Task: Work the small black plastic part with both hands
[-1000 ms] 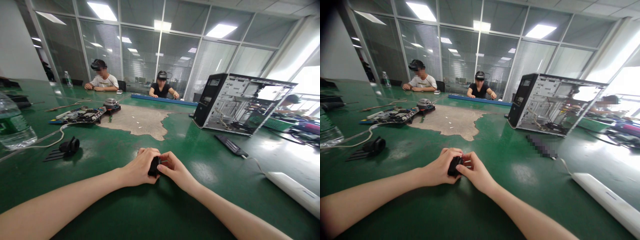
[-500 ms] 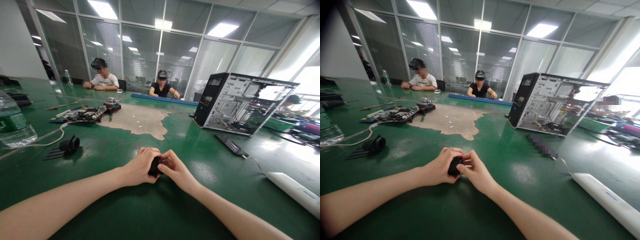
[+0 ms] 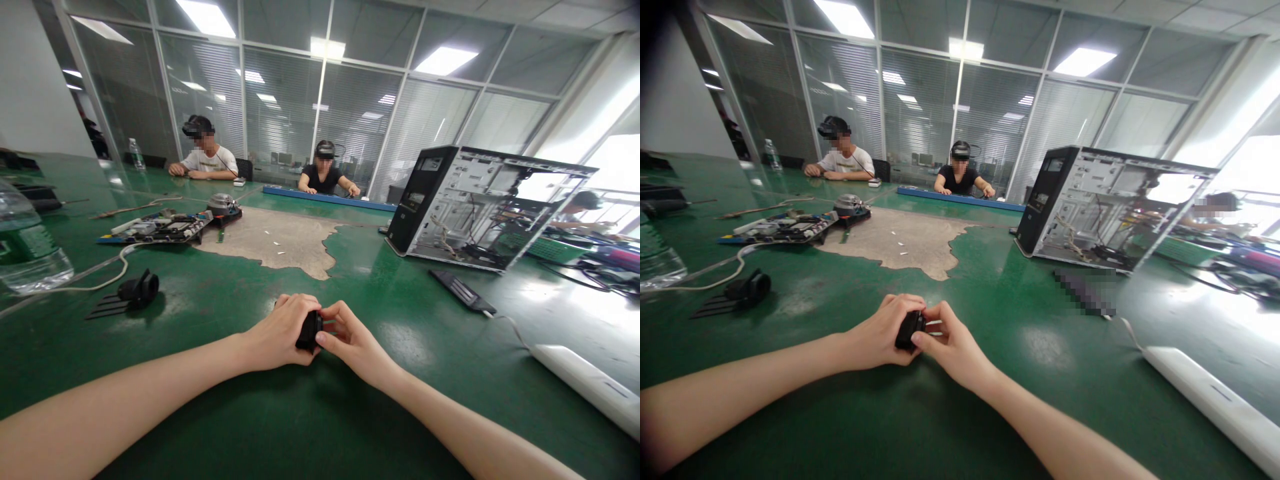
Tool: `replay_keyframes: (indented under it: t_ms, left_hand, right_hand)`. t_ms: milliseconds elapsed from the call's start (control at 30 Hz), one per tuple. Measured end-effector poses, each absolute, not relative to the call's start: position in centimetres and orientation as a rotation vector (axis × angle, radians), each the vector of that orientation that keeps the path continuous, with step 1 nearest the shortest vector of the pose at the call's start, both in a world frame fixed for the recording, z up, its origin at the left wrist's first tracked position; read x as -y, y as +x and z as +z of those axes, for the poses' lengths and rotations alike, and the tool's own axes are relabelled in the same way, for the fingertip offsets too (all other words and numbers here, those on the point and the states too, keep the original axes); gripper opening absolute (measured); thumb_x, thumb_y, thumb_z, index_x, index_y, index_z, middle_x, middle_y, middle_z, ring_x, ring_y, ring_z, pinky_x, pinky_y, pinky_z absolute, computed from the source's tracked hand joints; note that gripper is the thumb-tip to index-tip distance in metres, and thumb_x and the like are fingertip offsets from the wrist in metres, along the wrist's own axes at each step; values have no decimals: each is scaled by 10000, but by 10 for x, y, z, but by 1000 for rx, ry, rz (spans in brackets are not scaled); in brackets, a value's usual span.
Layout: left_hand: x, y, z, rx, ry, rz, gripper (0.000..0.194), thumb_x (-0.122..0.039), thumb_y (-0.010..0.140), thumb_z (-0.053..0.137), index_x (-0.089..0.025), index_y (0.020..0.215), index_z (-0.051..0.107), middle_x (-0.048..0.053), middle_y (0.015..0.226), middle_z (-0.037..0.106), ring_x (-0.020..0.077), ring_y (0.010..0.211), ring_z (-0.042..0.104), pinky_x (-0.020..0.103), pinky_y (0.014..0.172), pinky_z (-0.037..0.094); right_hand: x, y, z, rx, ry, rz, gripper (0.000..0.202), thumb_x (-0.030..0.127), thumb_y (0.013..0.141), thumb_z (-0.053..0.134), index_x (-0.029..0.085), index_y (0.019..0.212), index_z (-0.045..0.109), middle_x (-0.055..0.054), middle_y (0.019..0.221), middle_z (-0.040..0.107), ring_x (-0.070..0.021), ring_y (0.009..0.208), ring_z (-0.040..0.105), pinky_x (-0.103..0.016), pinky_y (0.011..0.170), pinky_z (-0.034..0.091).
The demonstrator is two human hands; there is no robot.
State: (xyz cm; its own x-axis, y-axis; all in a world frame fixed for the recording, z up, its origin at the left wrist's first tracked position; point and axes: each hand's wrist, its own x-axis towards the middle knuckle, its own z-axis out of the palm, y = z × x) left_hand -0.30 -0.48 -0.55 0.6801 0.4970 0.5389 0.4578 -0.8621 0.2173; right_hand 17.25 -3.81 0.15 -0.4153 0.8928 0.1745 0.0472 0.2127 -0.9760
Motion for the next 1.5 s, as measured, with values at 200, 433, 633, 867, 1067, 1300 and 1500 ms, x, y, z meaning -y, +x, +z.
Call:
replay_keyframes:
  t_ms: [200, 433, 633, 867, 1067, 1300, 1500]
  left_hand:
    - [4, -3, -6, -817, 2821, 927, 536, -275, 638, 600, -172, 1074, 306, 94, 1069, 471, 245, 995, 466, 380, 845, 315]
    - [5, -3, -4, -810, 2822, 926, 537, -264, 639, 588, -180, 1085, 301, 94, 1075, 475, 245, 999, 468, 378, 848, 317]
    - [5, -3, -5, -817, 2809, 940, 536, -265, 639, 590, -190, 1087, 306, 87, 1074, 480, 245, 994, 475, 380, 847, 324]
    - [4, -3, -6, -818, 2796, 927, 538, -260, 628, 594, -184, 1078, 308, 89, 1070, 479, 246, 989, 474, 381, 849, 319]
    - [3, -4, -6, -802, 2797, 903, 546, -265, 618, 597, -189, 1080, 318, 86, 1077, 479, 252, 999, 474, 386, 851, 316]
    - [4, -3, -5, -804, 2798, 913, 528, -286, 652, 592, -186, 1087, 311, 95, 1082, 478, 257, 1010, 473, 389, 852, 319]
    - [4, -3, -5, -815, 2810, 897, 547, -275, 638, 605, -186, 1082, 298, 91, 1075, 476, 251, 998, 472, 392, 847, 318]
  right_hand:
    - [34, 171, 1, 1642, -998, 1253, 246, 332, 742, 593, 192, 885, 449, -21, 896, 544, -163, 846, 561, -337, 744, 471]
    - [39, 171, 7, 1715, -920, 1233, 258, 256, 704, 641, 209, 870, 450, 0, 878, 525, -160, 898, 541, -297, 735, 479]
    - [39, 169, 8, 1648, -922, 1240, 217, 325, 728, 608, 209, 811, 445, 9, 846, 516, -143, 846, 548, -278, 708, 477]
    - [36, 170, 2, 1653, -1001, 1282, 305, 315, 706, 634, 199, 917, 446, -23, 901, 555, -169, 885, 557, -344, 780, 467]
    - [37, 173, 1, 1669, -934, 1297, 299, 302, 697, 650, 211, 876, 429, -3, 897, 544, -156, 880, 557, -306, 743, 479]
    - [36, 170, 4, 1635, -986, 1254, 273, 349, 709, 624, 202, 871, 459, -11, 906, 536, -160, 863, 556, -317, 740, 474]
    - [38, 172, 5, 1686, -949, 1283, 273, 283, 712, 628, 204, 902, 450, -13, 907, 528, -160, 874, 556, -329, 755, 475]
